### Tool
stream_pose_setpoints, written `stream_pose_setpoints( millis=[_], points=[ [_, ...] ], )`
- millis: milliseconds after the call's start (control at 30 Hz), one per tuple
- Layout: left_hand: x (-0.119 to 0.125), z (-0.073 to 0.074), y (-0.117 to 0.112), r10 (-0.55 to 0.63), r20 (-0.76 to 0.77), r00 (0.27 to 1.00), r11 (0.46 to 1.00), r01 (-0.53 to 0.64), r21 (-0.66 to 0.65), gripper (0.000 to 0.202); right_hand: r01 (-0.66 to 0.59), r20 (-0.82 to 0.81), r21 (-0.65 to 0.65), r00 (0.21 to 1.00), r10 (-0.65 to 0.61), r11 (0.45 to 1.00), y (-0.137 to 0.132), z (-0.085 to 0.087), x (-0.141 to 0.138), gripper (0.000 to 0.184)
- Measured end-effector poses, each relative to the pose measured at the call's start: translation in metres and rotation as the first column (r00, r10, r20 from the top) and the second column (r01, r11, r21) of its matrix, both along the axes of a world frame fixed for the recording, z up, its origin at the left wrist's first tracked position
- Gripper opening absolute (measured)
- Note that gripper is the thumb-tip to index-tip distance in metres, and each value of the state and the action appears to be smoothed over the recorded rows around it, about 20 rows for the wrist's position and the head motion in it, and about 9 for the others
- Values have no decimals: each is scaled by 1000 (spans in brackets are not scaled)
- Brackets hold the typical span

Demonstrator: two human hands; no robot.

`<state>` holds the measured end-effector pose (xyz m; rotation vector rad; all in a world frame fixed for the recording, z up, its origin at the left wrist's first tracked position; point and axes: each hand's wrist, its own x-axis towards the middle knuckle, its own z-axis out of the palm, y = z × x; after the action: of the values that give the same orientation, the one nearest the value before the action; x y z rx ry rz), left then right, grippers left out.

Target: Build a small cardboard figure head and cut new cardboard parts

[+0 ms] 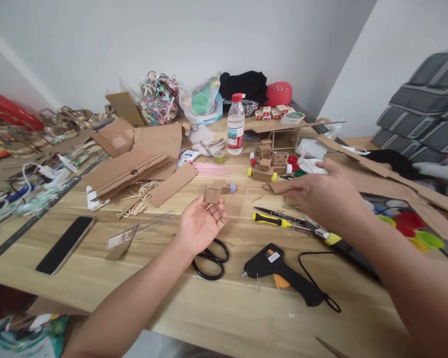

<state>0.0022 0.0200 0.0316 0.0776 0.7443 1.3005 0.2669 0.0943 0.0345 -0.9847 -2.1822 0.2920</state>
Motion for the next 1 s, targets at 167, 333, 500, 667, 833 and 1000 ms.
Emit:
stream_pose_setpoints(
  millis=[167, 333, 500, 667, 833, 1000],
  points=[
    [2, -7, -6, -151, -1, 988, 986, 151, 71, 16, 37, 11, 49, 999, -37, 998, -39, 11, -47, 16],
    [0, -16, -10, -326, 2, 945, 936, 322, 139, 15, -46, -170, -100, 985, 28, 994, -61, 17, -67, 17],
    [1, -25, -14, -460, 5, 888, 877, 453, 158, 21, -171, -186, 50, 966, 177, 984, -64, 17, -67, 9],
    [4, -27, -16, -512, 18, 859, 849, 502, 165, 29, -235, -136, 111, 959, 249, 966, -64, 18, -63, 14],
    [4, -27, -16, -522, 21, 853, 839, 509, 191, 33, -142, -132, 135, 978, 160, 981, -67, 16, -65, 7],
    [2, -26, -11, -385, -112, 916, 892, 401, 210, 30, 2, -88, 105, 996, 7, 994, -61, 9, -61, 21]
  ],
)
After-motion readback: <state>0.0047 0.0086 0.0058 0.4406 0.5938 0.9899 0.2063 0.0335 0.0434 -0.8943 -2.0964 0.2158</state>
